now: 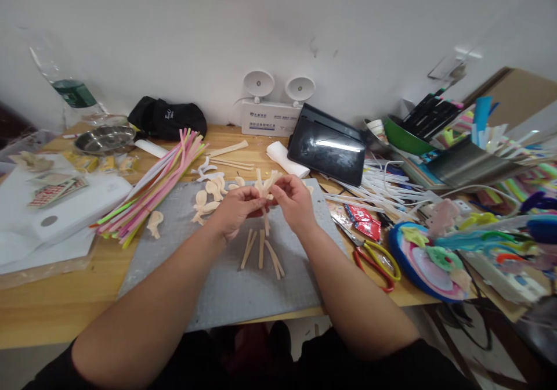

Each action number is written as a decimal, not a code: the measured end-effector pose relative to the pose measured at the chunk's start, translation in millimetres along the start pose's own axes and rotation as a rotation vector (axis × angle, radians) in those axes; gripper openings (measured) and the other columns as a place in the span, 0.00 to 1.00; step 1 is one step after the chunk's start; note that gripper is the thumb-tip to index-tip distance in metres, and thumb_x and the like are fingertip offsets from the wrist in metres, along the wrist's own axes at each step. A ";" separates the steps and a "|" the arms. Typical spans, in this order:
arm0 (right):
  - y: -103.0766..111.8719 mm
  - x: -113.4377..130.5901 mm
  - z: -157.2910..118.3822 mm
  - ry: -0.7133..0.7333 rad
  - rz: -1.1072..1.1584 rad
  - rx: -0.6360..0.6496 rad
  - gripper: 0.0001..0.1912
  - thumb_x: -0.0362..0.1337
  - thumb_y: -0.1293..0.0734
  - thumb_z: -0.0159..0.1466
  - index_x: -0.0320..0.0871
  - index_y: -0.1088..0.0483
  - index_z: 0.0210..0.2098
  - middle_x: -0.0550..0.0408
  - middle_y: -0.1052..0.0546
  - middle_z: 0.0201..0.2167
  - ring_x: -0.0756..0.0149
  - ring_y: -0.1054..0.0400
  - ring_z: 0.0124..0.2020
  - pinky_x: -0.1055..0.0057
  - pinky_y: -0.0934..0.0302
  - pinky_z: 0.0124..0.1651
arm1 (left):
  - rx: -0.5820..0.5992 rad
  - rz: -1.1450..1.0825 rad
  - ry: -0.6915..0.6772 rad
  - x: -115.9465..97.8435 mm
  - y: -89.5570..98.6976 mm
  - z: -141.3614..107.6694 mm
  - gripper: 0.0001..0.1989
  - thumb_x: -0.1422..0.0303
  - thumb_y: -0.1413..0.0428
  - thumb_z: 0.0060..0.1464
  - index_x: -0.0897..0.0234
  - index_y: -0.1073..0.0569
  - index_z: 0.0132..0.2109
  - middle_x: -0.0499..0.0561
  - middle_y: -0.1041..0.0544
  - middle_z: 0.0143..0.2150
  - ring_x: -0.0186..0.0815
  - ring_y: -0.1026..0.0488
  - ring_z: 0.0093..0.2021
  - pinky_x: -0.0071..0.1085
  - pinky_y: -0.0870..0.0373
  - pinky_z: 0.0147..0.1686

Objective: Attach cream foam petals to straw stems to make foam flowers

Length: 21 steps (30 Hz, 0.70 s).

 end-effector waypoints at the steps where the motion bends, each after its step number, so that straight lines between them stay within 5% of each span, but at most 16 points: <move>1: -4.8 -3.5 -1.1 -0.058 0.014 0.054 0.11 0.43 0.36 0.53 0.42 0.38 0.29 0.60 0.32 0.22 0.74 0.38 0.22 0.74 0.41 0.25 | -0.055 -0.010 -0.060 -1.3 1.7 1.1 0.10 0.68 0.41 0.40 0.67 0.35 0.24 0.45 0.30 0.22 0.26 0.32 0.25 0.24 0.36 0.28; 5: -22.9 -8.1 -10.1 -0.115 -0.106 0.289 0.11 0.42 0.37 0.54 0.41 0.39 0.22 0.60 0.32 0.18 0.74 0.38 0.20 0.76 0.43 0.24 | -0.170 -0.075 -0.177 -5.1 7.5 3.7 0.10 0.69 0.41 0.38 0.66 0.37 0.22 0.41 0.37 0.18 0.23 0.38 0.20 0.22 0.41 0.22; 12: -22.2 -6.8 -16.0 -0.108 -0.215 0.416 0.12 0.41 0.45 0.60 0.42 0.36 0.27 0.63 0.35 0.12 0.77 0.43 0.13 0.78 0.47 0.21 | -0.218 -0.185 -0.149 -9.4 21.2 6.1 0.08 0.70 0.41 0.38 0.66 0.34 0.25 0.43 0.33 0.20 0.24 0.36 0.22 0.23 0.38 0.25; 16: -20.2 -7.5 -14.5 -0.054 -0.247 0.410 0.09 0.40 0.45 0.61 0.44 0.38 0.36 0.65 0.35 0.13 0.76 0.41 0.15 0.78 0.47 0.22 | -0.191 -0.163 -0.168 -11.4 21.9 6.7 0.08 0.70 0.41 0.38 0.67 0.34 0.25 0.43 0.33 0.21 0.24 0.35 0.22 0.22 0.38 0.25; 21: -17.3 -0.7 -12.1 0.038 -0.265 0.313 0.07 0.38 0.44 0.60 0.43 0.38 0.29 0.62 0.34 0.18 0.76 0.41 0.18 0.77 0.47 0.25 | -0.169 -0.136 -0.147 -10.5 16.8 4.7 0.08 0.70 0.41 0.38 0.67 0.34 0.25 0.43 0.33 0.21 0.25 0.35 0.22 0.23 0.37 0.26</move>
Point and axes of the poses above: each hand's wrist, its own z-axis towards the middle knuckle, its own y-axis out of the back of the hand, x = y × z, the point moved 3 cm from there along z, towards the middle knuckle
